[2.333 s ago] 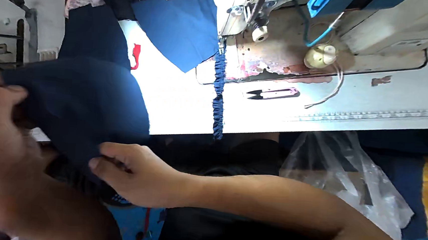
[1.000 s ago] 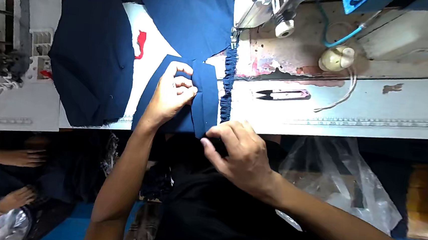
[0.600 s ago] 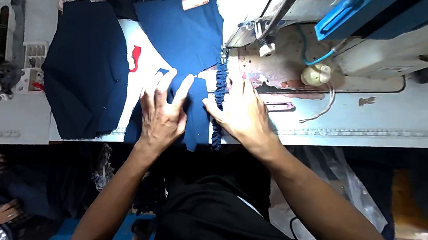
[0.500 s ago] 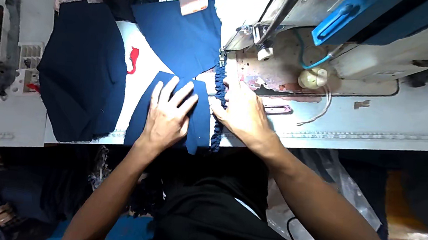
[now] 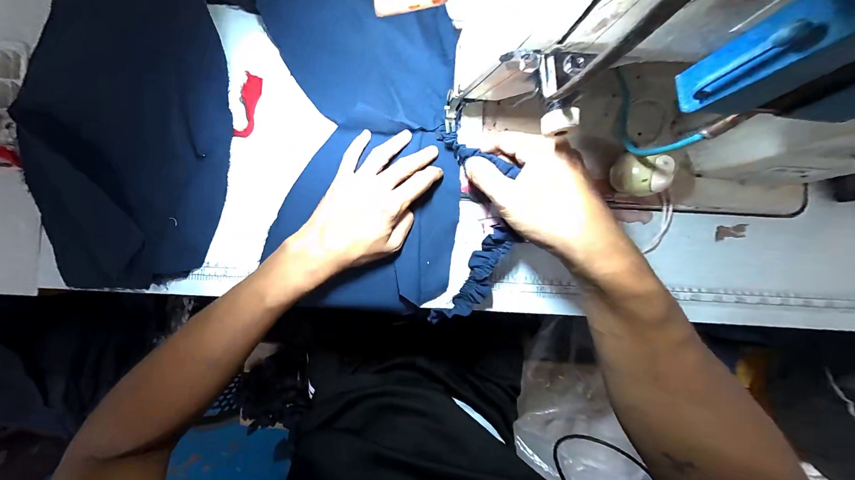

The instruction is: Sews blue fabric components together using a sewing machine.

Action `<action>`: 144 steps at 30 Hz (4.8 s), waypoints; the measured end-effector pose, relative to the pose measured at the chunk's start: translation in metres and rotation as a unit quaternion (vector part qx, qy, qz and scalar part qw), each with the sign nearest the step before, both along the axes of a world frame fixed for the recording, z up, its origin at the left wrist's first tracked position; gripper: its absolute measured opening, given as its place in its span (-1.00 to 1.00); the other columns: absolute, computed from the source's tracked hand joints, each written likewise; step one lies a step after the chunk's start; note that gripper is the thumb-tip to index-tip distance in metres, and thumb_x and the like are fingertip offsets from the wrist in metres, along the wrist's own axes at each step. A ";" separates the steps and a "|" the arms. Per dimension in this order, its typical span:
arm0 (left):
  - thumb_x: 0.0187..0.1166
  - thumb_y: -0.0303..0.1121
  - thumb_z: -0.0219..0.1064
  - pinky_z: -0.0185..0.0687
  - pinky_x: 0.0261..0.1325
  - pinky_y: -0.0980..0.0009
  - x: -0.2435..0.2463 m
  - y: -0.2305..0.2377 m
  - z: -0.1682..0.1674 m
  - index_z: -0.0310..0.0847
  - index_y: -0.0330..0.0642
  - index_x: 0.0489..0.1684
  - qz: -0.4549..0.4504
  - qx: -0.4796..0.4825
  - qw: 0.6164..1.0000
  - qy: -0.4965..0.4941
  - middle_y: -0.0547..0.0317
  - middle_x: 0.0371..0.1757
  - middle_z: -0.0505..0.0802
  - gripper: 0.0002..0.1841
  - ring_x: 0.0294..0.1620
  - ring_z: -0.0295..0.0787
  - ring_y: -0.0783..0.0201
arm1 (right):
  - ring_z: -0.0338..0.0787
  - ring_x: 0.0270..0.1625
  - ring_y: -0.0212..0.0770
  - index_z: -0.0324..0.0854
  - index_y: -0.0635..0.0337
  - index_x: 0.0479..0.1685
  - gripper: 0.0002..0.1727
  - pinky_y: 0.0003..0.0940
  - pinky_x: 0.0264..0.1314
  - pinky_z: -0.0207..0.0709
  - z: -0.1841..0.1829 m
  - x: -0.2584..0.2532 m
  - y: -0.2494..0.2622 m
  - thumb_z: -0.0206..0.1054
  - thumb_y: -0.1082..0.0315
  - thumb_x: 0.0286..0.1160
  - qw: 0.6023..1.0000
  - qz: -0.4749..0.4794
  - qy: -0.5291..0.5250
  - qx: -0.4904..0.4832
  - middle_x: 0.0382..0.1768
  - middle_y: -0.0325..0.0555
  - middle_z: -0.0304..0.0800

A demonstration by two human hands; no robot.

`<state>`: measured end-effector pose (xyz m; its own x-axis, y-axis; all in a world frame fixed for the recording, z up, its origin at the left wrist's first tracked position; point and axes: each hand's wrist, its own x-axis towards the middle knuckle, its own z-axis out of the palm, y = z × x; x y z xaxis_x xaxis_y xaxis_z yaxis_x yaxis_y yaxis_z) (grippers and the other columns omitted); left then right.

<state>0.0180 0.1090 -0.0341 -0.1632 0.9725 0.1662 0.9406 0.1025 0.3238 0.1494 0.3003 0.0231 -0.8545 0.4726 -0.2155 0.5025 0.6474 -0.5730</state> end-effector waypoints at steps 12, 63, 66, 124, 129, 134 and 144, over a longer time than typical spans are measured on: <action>0.52 -0.22 0.02 -0.18 0.77 -0.39 -0.001 0.001 0.001 0.54 0.07 0.64 0.010 -0.008 1.000 -0.018 0.23 0.77 0.48 -0.39 0.87 0.14 -0.02 | 0.75 -0.24 0.09 0.65 0.06 0.50 -0.56 -0.02 -0.42 0.60 -0.007 0.024 -0.042 0.23 0.31 0.66 0.975 0.081 0.041 0.201 0.10 0.18 0.62; 0.57 0.21 0.29 0.50 -0.11 0.09 -0.004 0.020 0.022 0.68 -0.04 -0.06 0.236 -0.028 0.969 -0.060 0.09 -0.15 0.65 -0.53 -0.06 0.62 0.03 | 0.59 0.38 0.25 0.65 0.25 0.36 -0.54 0.13 0.13 0.48 -0.033 0.024 -0.045 0.05 0.20 0.68 0.958 0.140 0.063 0.244 0.61 0.07 0.51; 0.64 -0.01 0.29 0.52 -0.23 0.19 0.001 0.025 0.026 0.62 -0.09 -0.13 0.229 0.005 0.969 -0.095 0.17 -0.30 0.64 -0.69 -0.26 0.62 0.18 | 0.60 0.36 0.24 0.65 0.24 0.37 -0.54 0.14 0.13 0.48 -0.033 0.025 -0.045 0.07 0.20 0.68 0.957 0.139 0.066 0.245 0.60 0.07 0.53; 0.77 -0.22 0.09 0.48 0.30 0.17 -0.019 0.040 -0.004 0.76 -0.09 0.38 0.058 0.084 0.993 0.054 0.12 0.40 0.82 -0.60 0.30 0.66 -0.02 | 0.35 0.69 0.16 0.62 0.20 0.19 -0.66 0.27 0.44 0.22 -0.034 0.016 -0.046 0.10 0.24 0.63 0.962 0.105 0.045 0.248 0.79 -0.12 0.30; 0.76 -0.21 0.08 0.49 0.25 0.14 -0.022 0.044 -0.002 0.77 -0.07 0.37 0.057 0.080 0.992 0.080 0.12 0.35 0.83 -0.59 0.29 0.67 -0.04 | 0.30 0.72 0.19 0.62 0.22 0.26 -0.64 0.32 0.46 0.20 -0.034 0.013 -0.048 0.07 0.26 0.68 0.965 0.087 0.050 0.242 0.79 -0.13 0.31; 0.77 -0.18 0.07 0.44 0.26 0.10 -0.028 0.046 0.000 0.76 -0.02 0.39 0.054 0.069 0.993 0.081 0.16 0.39 0.81 -0.59 0.30 0.64 -0.03 | 0.34 0.67 0.22 0.59 0.19 0.45 -0.54 0.33 0.43 0.25 -0.034 0.012 -0.046 0.10 0.24 0.66 0.967 0.067 0.055 0.240 0.72 -0.02 0.37; 0.40 0.23 0.37 0.22 0.74 0.03 0.037 -0.010 0.017 0.76 -0.02 0.24 0.076 0.027 0.991 -0.110 0.14 0.46 0.74 -0.40 0.66 0.45 0.08 | 0.77 0.14 0.07 0.64 0.25 0.45 -0.50 -0.02 0.12 0.61 -0.026 0.032 -0.055 0.24 0.30 0.52 0.979 0.028 0.080 0.187 0.11 0.08 0.81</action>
<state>0.0554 0.0992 -0.0168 -0.3452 0.9244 0.1622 0.8216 0.2140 0.5284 0.1818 0.2450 -0.0031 -0.8904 0.4435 0.1028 0.3825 0.8513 -0.3592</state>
